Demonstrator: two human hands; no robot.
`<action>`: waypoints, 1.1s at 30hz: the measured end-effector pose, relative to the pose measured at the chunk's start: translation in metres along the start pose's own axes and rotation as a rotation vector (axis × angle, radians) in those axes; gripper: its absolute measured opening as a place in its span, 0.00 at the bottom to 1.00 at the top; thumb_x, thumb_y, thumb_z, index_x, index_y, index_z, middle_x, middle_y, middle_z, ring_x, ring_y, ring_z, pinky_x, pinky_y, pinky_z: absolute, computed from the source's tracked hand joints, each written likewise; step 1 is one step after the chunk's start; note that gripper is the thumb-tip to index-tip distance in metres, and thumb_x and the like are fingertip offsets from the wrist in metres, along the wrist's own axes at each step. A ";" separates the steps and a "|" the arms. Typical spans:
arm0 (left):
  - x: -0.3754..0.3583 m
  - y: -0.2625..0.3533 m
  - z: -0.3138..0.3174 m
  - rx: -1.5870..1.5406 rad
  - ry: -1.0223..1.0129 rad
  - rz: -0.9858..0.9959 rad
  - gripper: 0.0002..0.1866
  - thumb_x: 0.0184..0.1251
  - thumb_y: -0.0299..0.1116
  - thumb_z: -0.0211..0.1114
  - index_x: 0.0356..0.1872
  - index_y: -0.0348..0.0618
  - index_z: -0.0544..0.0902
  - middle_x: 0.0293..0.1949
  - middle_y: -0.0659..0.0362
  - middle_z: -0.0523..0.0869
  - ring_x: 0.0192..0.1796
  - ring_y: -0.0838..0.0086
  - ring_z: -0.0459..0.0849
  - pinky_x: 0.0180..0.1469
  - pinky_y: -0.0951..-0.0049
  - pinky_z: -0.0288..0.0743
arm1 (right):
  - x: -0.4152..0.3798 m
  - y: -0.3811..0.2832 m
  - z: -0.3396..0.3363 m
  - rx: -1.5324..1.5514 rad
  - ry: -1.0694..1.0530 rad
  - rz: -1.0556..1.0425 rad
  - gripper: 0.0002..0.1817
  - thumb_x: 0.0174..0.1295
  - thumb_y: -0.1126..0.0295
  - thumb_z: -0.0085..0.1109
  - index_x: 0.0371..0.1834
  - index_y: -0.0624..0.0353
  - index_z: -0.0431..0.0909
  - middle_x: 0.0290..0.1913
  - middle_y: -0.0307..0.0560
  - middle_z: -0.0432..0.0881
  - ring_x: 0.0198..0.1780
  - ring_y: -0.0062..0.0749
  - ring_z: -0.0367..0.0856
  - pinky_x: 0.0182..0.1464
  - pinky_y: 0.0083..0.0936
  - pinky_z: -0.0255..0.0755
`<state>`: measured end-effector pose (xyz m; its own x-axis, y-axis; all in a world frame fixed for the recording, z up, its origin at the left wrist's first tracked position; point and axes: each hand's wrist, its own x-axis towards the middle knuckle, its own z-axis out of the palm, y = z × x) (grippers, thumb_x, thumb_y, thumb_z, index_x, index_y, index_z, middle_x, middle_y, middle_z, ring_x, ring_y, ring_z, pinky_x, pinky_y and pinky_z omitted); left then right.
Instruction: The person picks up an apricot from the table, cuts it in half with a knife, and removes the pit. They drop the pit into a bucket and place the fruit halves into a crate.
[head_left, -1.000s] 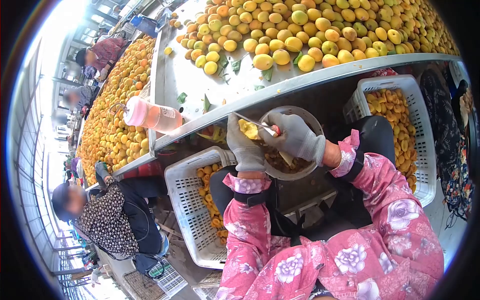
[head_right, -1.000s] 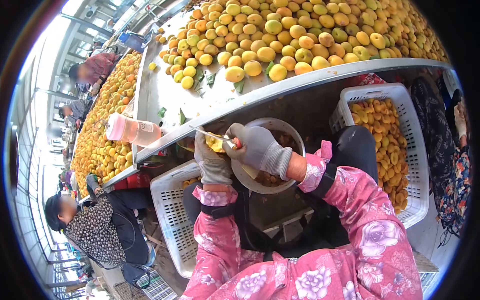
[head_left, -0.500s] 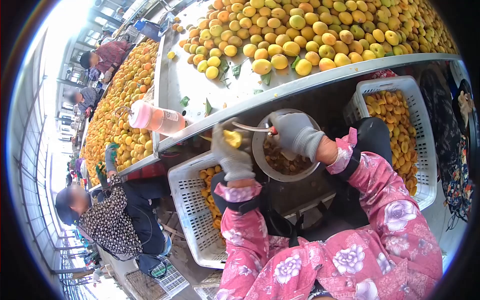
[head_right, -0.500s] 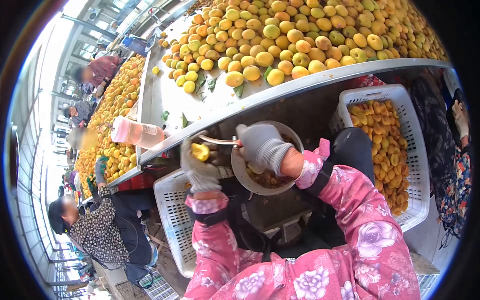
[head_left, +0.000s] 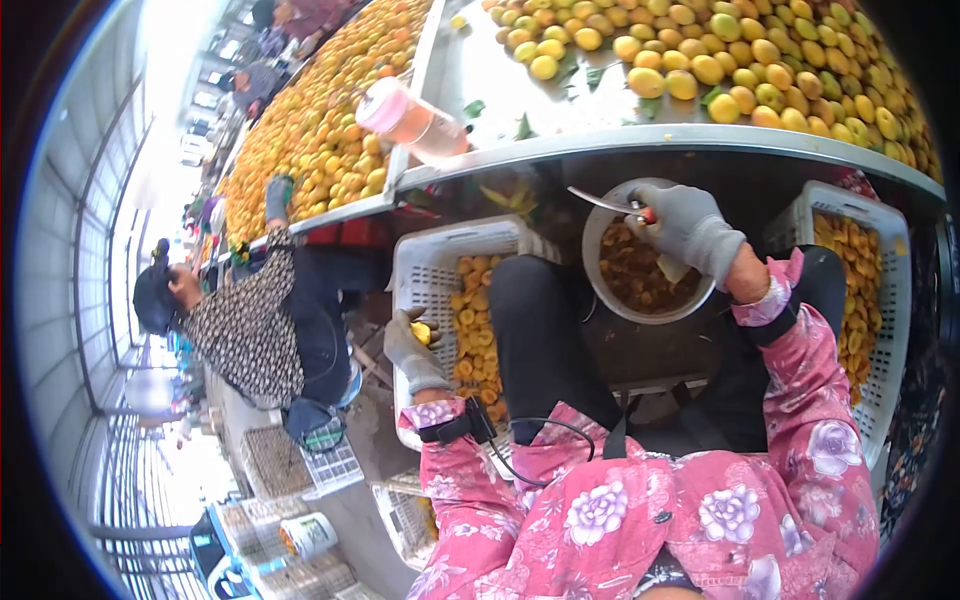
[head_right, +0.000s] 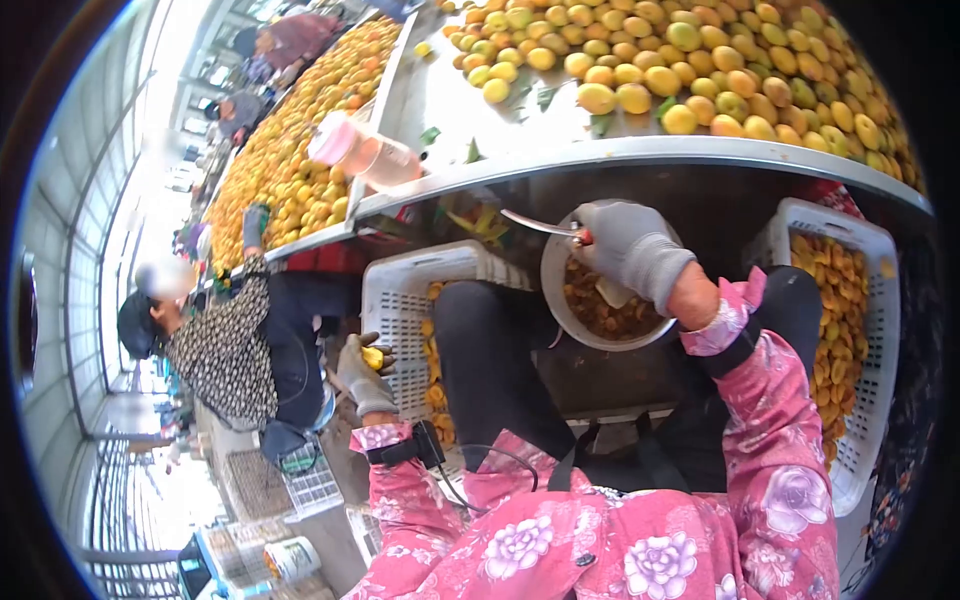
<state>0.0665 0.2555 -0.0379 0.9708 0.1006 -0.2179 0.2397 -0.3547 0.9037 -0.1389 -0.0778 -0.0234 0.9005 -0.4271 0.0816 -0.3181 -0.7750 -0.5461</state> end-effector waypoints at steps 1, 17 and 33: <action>0.003 -0.012 -0.010 -0.004 -0.018 -0.064 0.22 0.62 0.44 0.45 0.40 0.31 0.75 0.19 0.52 0.77 0.13 0.71 0.73 0.13 0.75 0.67 | 0.000 -0.002 -0.002 -0.018 -0.018 0.026 0.11 0.53 0.60 0.53 0.32 0.55 0.76 0.30 0.52 0.80 0.36 0.48 0.79 0.39 0.37 0.72; -0.015 -0.191 -0.090 0.749 -0.125 0.134 0.23 0.56 0.47 0.59 0.44 0.36 0.78 0.41 0.49 0.82 0.44 0.63 0.79 0.47 0.69 0.70 | 0.003 0.023 0.056 -0.065 -0.303 0.051 0.12 0.51 0.63 0.54 0.34 0.59 0.79 0.29 0.54 0.80 0.34 0.48 0.79 0.37 0.35 0.71; -0.077 -0.302 -0.166 -0.147 0.492 -0.719 0.09 0.52 0.32 0.56 0.25 0.36 0.78 0.27 0.59 0.77 0.29 0.70 0.73 0.40 0.68 0.67 | -0.153 0.046 0.265 0.022 -1.357 -0.824 0.34 0.43 0.43 0.60 0.45 0.62 0.77 0.50 0.56 0.75 0.56 0.45 0.71 0.59 0.39 0.63</action>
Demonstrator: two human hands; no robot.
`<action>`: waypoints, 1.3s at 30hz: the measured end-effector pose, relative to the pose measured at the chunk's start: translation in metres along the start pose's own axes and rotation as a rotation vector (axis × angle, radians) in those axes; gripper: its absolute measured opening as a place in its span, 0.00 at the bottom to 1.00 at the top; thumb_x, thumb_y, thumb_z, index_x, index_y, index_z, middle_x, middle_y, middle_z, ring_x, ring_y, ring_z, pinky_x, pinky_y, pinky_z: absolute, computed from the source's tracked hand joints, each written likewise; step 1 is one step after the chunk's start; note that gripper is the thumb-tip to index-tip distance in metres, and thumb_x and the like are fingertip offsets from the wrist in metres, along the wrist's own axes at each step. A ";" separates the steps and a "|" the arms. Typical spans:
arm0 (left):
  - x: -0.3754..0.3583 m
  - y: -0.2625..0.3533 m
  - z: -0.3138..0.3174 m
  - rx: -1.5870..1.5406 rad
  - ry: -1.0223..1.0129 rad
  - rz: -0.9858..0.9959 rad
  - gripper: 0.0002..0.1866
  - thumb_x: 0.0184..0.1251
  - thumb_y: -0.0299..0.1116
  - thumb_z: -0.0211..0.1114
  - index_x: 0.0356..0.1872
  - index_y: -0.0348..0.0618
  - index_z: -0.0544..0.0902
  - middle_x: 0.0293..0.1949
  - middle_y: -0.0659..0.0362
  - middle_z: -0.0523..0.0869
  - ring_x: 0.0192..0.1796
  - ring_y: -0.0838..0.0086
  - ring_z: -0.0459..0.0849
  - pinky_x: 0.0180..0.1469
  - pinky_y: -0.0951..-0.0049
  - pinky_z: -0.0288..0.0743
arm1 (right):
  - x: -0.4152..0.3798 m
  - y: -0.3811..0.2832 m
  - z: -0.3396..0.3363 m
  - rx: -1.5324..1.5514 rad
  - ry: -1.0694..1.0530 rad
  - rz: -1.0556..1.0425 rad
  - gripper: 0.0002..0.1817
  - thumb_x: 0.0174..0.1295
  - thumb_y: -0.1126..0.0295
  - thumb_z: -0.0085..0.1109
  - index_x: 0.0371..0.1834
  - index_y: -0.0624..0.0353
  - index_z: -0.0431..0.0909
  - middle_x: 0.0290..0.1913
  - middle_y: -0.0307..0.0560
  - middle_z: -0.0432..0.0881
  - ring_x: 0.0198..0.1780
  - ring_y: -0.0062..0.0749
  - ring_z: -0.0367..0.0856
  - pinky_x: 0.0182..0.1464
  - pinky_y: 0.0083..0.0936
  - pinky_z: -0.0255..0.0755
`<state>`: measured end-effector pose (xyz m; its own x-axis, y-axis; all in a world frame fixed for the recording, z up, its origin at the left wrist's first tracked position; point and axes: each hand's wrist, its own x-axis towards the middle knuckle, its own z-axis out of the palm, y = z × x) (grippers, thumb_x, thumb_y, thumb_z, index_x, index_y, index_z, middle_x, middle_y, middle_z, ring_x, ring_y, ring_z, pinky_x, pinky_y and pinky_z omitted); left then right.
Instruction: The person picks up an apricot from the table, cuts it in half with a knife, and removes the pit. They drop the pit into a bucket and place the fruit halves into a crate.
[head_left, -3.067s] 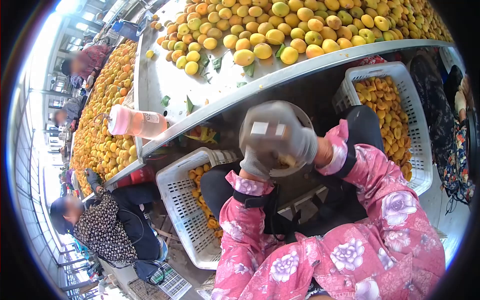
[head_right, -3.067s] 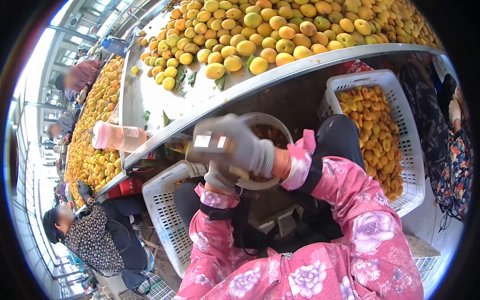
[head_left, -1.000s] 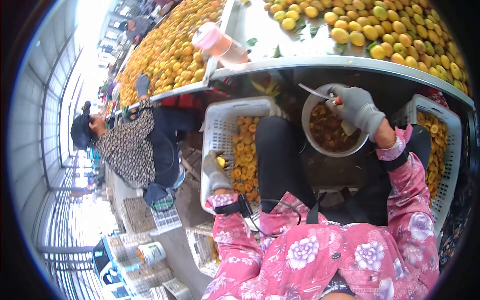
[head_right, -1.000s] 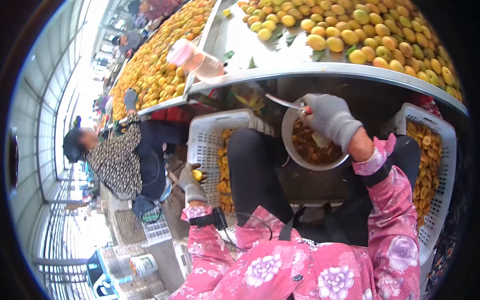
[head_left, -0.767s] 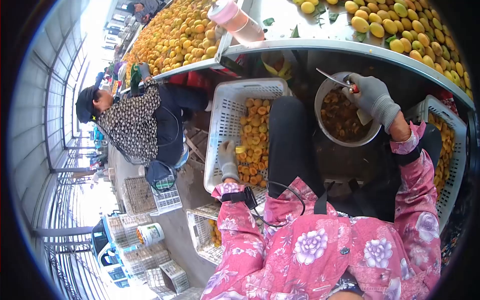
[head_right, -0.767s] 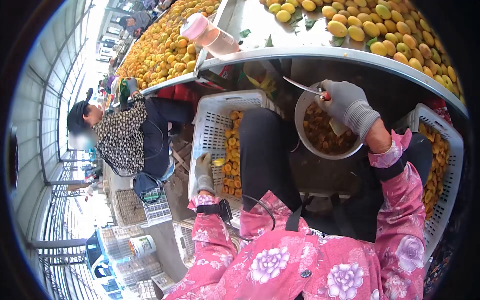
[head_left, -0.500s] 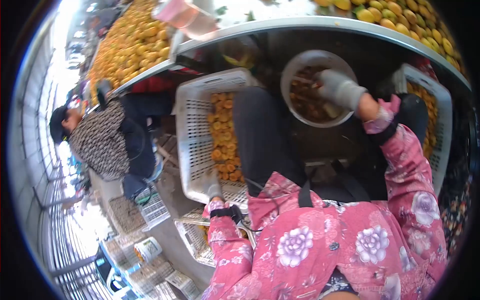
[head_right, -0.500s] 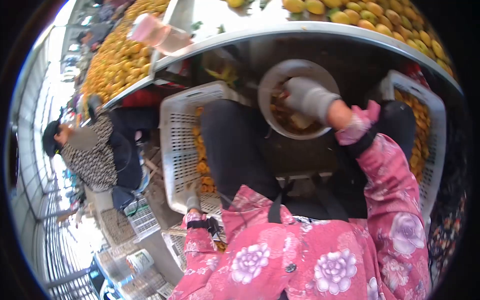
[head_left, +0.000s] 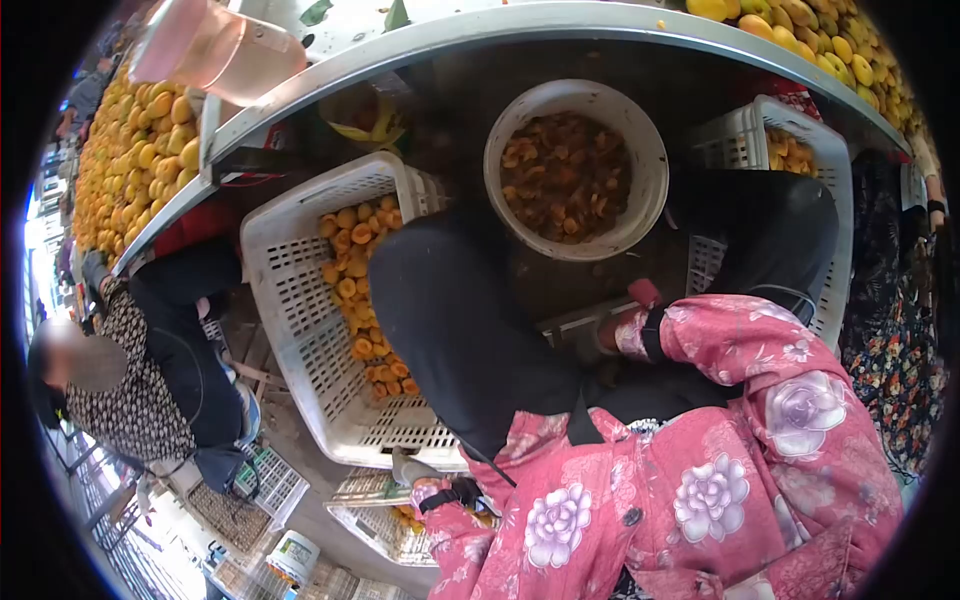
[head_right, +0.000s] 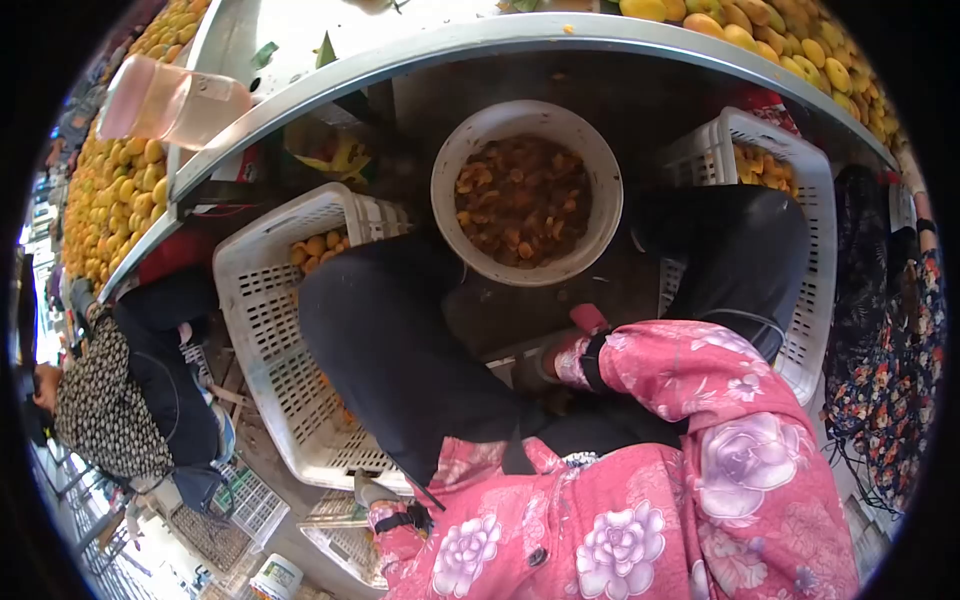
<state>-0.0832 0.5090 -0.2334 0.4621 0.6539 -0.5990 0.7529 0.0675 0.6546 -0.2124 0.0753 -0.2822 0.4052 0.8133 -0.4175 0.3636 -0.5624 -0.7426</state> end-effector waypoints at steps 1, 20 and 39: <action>-0.011 0.001 0.004 0.007 0.066 0.035 0.09 0.51 0.32 0.58 0.24 0.34 0.78 0.27 0.57 0.78 0.28 0.70 0.74 0.37 0.69 0.69 | -0.005 0.001 -0.005 0.025 0.002 -0.029 0.33 0.43 0.44 0.60 0.45 0.62 0.77 0.49 0.57 0.75 0.55 0.46 0.72 0.58 0.39 0.64; -0.041 0.020 0.023 0.586 0.465 -0.007 0.20 0.47 0.33 0.60 0.39 0.25 0.75 0.33 0.44 0.81 0.30 0.54 0.80 0.31 0.57 0.73 | -0.064 0.012 -0.068 0.324 -0.079 0.018 0.20 0.43 0.58 0.60 0.36 0.61 0.78 0.38 0.59 0.79 0.44 0.52 0.77 0.47 0.40 0.70; -0.086 0.096 0.054 0.475 0.219 0.809 0.25 0.53 0.33 0.60 0.51 0.26 0.69 0.45 0.41 0.76 0.46 0.52 0.77 0.48 0.59 0.70 | -0.164 -0.032 -0.130 0.657 1.024 0.826 0.14 0.51 0.60 0.53 0.31 0.60 0.80 0.32 0.56 0.81 0.37 0.48 0.79 0.40 0.35 0.70</action>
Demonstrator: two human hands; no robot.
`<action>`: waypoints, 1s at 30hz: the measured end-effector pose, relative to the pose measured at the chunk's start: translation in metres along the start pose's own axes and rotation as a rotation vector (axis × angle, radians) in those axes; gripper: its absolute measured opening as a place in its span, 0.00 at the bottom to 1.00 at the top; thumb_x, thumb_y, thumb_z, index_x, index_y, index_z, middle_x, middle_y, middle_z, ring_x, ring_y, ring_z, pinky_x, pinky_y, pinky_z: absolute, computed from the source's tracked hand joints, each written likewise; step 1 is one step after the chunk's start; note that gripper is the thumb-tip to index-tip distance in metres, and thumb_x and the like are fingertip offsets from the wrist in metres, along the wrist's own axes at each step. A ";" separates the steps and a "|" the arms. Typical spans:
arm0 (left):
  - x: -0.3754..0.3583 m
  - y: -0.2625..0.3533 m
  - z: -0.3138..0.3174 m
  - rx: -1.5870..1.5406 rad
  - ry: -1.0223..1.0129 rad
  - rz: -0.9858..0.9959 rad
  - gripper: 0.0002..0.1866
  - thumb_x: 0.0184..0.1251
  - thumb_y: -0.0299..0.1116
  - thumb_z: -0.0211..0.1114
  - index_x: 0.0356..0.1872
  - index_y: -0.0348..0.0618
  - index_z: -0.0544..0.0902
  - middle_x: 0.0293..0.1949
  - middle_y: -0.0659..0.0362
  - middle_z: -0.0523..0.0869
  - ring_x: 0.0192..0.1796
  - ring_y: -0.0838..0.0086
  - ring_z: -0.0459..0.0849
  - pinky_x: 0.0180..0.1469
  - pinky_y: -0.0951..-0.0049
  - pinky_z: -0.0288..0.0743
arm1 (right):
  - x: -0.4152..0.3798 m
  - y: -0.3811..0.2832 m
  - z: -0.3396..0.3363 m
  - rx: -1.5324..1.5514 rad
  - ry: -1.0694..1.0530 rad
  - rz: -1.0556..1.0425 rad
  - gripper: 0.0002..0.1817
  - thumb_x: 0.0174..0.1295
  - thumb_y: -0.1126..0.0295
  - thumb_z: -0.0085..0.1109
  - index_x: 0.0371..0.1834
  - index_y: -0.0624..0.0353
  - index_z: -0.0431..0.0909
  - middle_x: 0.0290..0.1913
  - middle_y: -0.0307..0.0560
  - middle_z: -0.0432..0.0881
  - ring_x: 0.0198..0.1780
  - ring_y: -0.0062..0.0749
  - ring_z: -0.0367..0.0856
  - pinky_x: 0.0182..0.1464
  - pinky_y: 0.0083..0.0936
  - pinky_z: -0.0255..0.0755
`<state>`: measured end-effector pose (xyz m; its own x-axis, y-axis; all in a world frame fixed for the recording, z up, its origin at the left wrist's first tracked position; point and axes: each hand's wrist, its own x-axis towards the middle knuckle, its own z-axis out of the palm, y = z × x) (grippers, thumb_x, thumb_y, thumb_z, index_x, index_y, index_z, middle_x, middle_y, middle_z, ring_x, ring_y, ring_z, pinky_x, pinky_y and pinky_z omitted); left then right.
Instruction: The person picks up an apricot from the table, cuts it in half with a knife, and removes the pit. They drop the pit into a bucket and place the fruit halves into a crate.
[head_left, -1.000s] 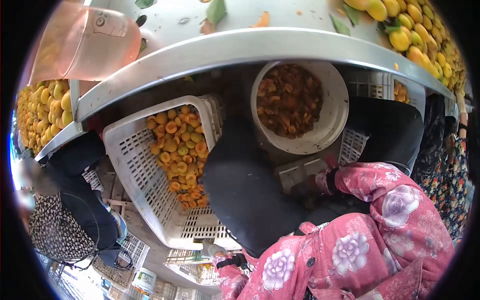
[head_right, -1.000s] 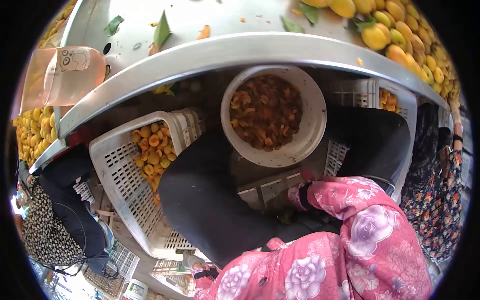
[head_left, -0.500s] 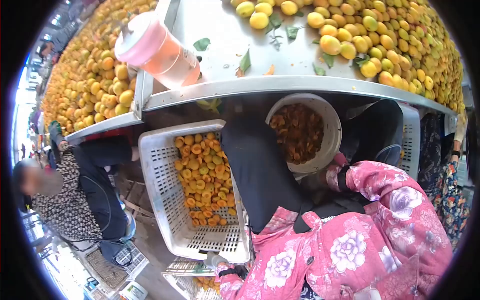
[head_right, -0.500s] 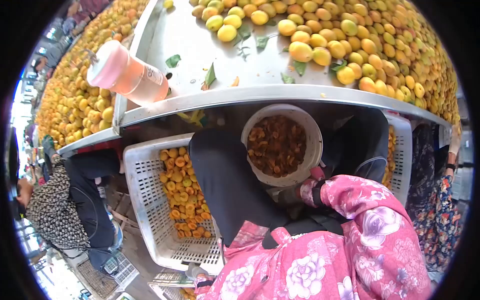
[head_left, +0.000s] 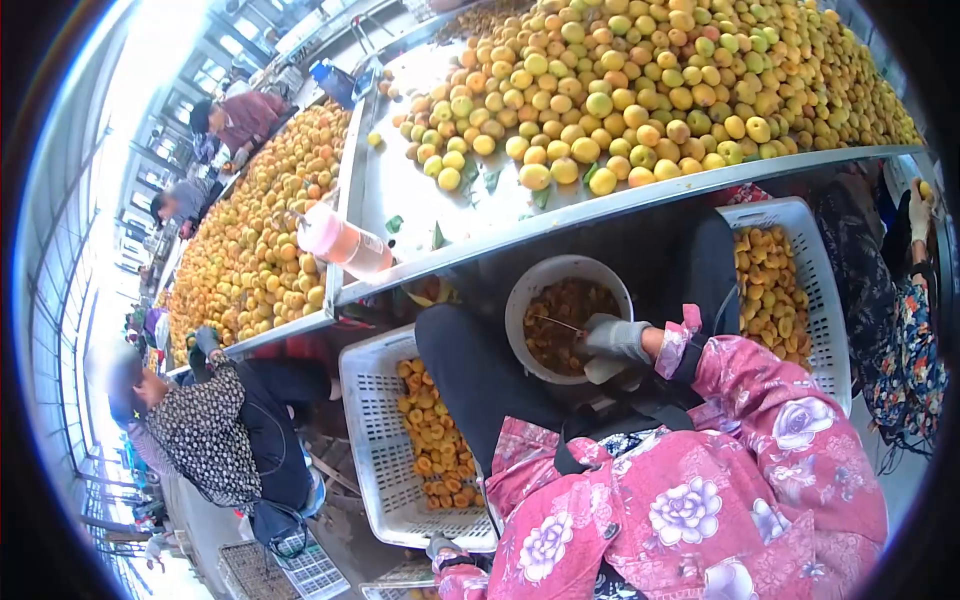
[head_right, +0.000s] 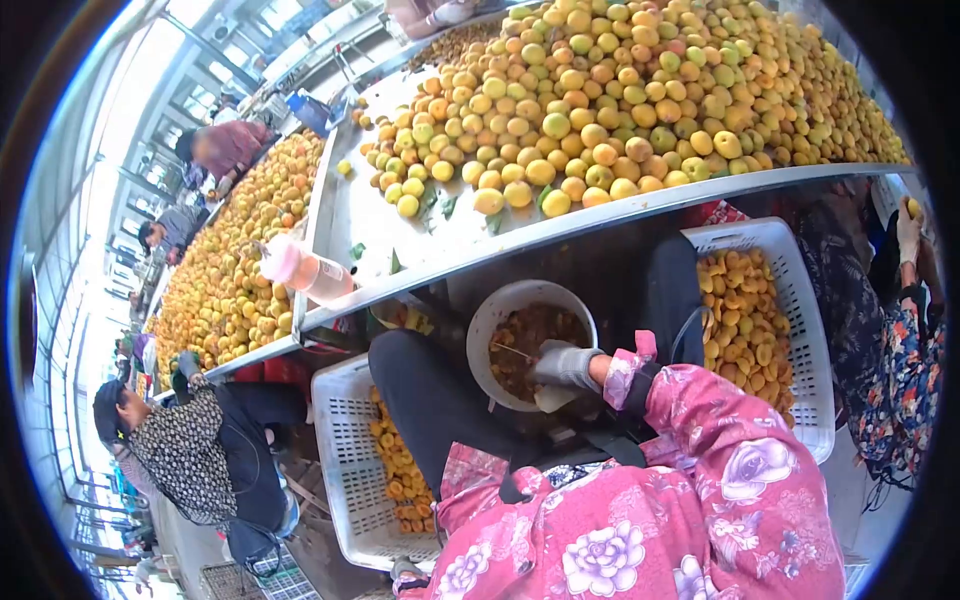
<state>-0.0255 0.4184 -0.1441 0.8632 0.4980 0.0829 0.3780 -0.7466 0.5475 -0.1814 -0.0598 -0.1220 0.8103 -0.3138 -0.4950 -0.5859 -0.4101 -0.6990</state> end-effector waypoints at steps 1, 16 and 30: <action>0.003 0.004 0.003 -0.010 0.005 0.041 0.25 0.53 0.32 0.60 0.51 0.26 0.69 0.46 0.41 0.76 0.46 0.52 0.76 0.49 0.60 0.70 | -0.022 -0.026 -0.018 0.163 0.029 0.025 0.14 0.53 0.60 0.56 0.29 0.62 0.78 0.28 0.55 0.80 0.32 0.43 0.79 0.37 0.33 0.69; -0.050 0.274 -0.003 -0.892 -0.512 0.645 0.25 0.58 0.26 0.57 0.58 0.31 0.64 0.54 0.50 0.71 0.56 0.65 0.70 0.59 0.67 0.63 | -0.062 -0.123 -0.149 0.877 0.502 -0.358 0.13 0.62 0.65 0.48 0.36 0.64 0.78 0.17 0.39 0.74 0.19 0.17 0.72 0.23 0.14 0.66; -0.164 0.603 -0.109 -1.237 0.165 2.017 0.13 0.63 0.21 0.51 0.47 0.35 0.77 0.46 0.48 0.78 0.45 0.65 0.80 0.48 0.73 0.75 | -0.039 -0.136 -0.121 1.122 0.109 -0.416 0.17 0.63 0.62 0.46 0.45 0.65 0.75 0.28 0.47 0.81 0.28 0.20 0.76 0.31 0.13 0.65</action>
<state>0.0245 -0.0654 0.2635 -0.2875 -0.1629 0.9438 -0.9205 0.3193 -0.2253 -0.1353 -0.0959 0.0545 0.8968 -0.4270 -0.1160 0.1048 0.4598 -0.8818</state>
